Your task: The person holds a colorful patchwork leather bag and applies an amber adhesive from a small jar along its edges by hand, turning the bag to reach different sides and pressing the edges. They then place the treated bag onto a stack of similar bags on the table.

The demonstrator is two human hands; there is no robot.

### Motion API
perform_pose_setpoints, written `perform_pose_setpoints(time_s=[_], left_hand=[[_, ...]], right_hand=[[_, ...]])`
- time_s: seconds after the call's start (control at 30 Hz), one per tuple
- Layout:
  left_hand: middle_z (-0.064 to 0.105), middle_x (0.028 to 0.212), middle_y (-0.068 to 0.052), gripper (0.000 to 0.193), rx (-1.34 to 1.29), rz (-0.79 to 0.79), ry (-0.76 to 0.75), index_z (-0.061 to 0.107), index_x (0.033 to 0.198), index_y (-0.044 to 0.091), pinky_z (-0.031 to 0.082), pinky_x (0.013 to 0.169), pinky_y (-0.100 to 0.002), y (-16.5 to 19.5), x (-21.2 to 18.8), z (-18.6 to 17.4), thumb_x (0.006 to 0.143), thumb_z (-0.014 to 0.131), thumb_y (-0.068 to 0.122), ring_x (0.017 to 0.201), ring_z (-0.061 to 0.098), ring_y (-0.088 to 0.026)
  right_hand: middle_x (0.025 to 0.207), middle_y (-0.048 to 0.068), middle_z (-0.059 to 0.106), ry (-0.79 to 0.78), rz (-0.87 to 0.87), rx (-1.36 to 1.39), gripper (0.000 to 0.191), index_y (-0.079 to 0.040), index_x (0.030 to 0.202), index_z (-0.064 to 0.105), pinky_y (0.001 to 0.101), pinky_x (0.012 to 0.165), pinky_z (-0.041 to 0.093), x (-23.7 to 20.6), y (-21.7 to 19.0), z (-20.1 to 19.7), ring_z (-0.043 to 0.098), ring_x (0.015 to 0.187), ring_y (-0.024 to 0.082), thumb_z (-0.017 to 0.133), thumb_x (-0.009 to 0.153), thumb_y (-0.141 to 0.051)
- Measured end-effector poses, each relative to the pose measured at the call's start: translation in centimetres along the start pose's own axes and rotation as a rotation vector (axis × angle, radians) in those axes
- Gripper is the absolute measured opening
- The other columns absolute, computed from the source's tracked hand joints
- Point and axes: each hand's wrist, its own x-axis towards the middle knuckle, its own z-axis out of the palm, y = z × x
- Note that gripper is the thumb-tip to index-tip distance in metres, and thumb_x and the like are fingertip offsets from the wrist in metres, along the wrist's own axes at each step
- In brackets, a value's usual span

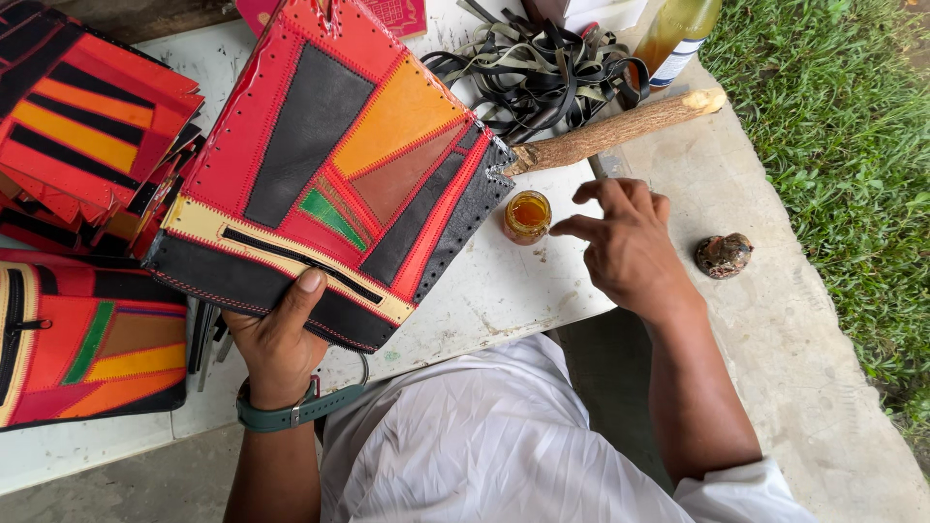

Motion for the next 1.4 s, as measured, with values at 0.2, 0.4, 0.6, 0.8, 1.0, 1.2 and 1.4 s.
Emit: perform_pose_setpoints(time_s=[0.2,0.4,0.6,0.8,1.0,1.2,1.4], left_hand=[[0.069,0.128,-0.005,0.037,0.03,-0.03,0.008,0.065,0.133,0.004,0.05,0.108,-0.029,0.3,-0.3,0.5,0.098,0.074,-0.003,0.11,0.064,-0.011],[0.069,0.122,-0.004,0.037,0.045,-0.005,-0.034,0.066,0.133,0.005,0.049,0.104,-0.026,-0.2,-0.3,0.2,0.098,0.074,-0.002,0.109,0.064,-0.011],[0.068,0.131,-0.005,0.04,0.001,-0.033,-0.025,0.063,0.135,0.007,0.05,0.111,-0.031,-0.7,-0.7,-0.1,0.097,0.073,-0.005,0.113,0.064,-0.011],[0.068,0.13,-0.005,0.041,-0.011,-0.03,-0.032,0.062,0.134,0.009,0.052,0.108,-0.032,-0.8,-0.7,-0.3,0.097,0.072,-0.006,0.117,0.065,-0.013],[0.068,0.125,-0.006,0.039,0.002,-0.026,-0.004,0.064,0.136,0.006,0.051,0.111,-0.031,-0.8,-0.7,-0.4,0.099,0.072,-0.006,0.113,0.065,-0.012],[0.068,0.13,-0.006,0.039,-0.041,-0.03,0.035,0.063,0.135,0.005,0.053,0.108,-0.033,-0.5,-0.3,-0.2,0.098,0.073,-0.005,0.117,0.065,-0.014],[0.067,0.128,-0.006,0.041,-0.04,-0.027,0.012,0.062,0.139,0.005,0.051,0.106,-0.031,-0.2,-0.2,0.2,0.101,0.072,-0.005,0.115,0.063,-0.013]], right_hand=[[0.135,0.006,0.048,0.108,-0.091,0.774,0.065,-0.014,0.133,0.07,0.0338,0.104,0.042,-1.3,-0.6,-2.1,0.049,0.125,0.022,0.059,0.076,0.016],[0.139,0.009,0.046,0.137,-0.122,0.705,0.071,-0.013,0.14,0.065,0.0368,0.114,0.041,-0.3,-0.7,-1.6,0.047,0.132,0.026,0.06,0.075,0.016],[0.139,0.011,0.047,0.163,-0.12,0.62,0.072,-0.017,0.139,0.066,0.0369,0.112,0.043,0.0,-1.4,-1.7,0.048,0.133,0.027,0.059,0.076,0.017],[0.137,0.015,0.053,0.218,-0.168,0.354,0.075,-0.02,0.136,0.07,0.0427,0.112,0.042,0.5,-2.7,-2.0,0.048,0.128,0.033,0.061,0.071,0.017],[0.135,0.013,0.057,0.289,-0.126,0.16,0.07,-0.02,0.13,0.074,0.0465,0.108,0.037,-0.1,-3.2,-2.7,0.05,0.127,0.033,0.064,0.068,0.011],[0.128,0.013,0.058,0.148,-0.06,0.087,0.06,-0.02,0.124,0.075,0.0472,0.099,0.036,0.7,-2.9,-2.3,0.05,0.117,0.034,0.071,0.068,0.002],[0.124,0.011,0.057,0.151,-0.034,0.197,0.059,-0.021,0.127,0.071,0.0465,0.102,0.036,0.7,-2.3,-2.0,0.051,0.119,0.032,0.072,0.071,-0.005]])
